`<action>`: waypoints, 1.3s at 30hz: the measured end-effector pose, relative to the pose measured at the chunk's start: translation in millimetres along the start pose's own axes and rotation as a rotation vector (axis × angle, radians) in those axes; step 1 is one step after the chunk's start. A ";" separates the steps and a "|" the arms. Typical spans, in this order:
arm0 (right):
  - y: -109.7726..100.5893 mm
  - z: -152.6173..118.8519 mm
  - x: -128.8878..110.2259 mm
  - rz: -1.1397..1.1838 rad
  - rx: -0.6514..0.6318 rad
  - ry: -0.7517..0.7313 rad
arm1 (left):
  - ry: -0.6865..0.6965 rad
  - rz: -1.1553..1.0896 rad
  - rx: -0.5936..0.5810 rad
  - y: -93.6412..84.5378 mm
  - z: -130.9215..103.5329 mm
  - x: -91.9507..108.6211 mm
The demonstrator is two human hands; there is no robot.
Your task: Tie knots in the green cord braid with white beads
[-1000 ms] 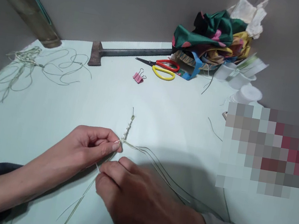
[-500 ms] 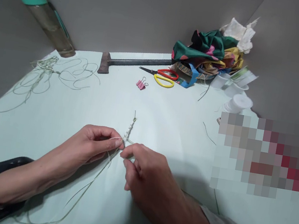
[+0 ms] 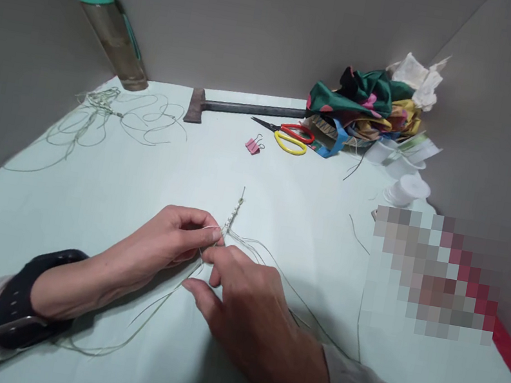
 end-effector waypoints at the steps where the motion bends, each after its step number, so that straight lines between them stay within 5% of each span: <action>1: 1.1 1.1 -1.5 -0.020 0.002 -0.001 | 0.002 -0.004 0.003 -0.1 0.7 -1.6; 17: -7.7 5.5 0.9 -0.029 -0.065 0.109 | -0.080 0.028 -0.021 -1.4 3.0 -3.3; 27: 7.7 -5.3 -7.5 0.039 -0.116 0.061 | -0.094 -0.010 -0.069 0.0 6.4 -7.2; 35: -35.5 -5.4 17.0 0.347 -0.090 0.095 | -0.031 0.003 -0.086 -0.4 6.5 -10.5; 39: -35.9 5.8 20.4 0.515 -0.149 0.149 | -0.009 0.027 -0.088 0.1 4.2 -11.5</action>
Point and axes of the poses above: each hand's wrist, its own z-axis towards the middle knuckle, its own y-axis out of the palm, x = y × z, the point moved 5 cm from there along z, towards the middle knuckle, and after that the axes turned 13 degrees about y, right-handed, at the moved point
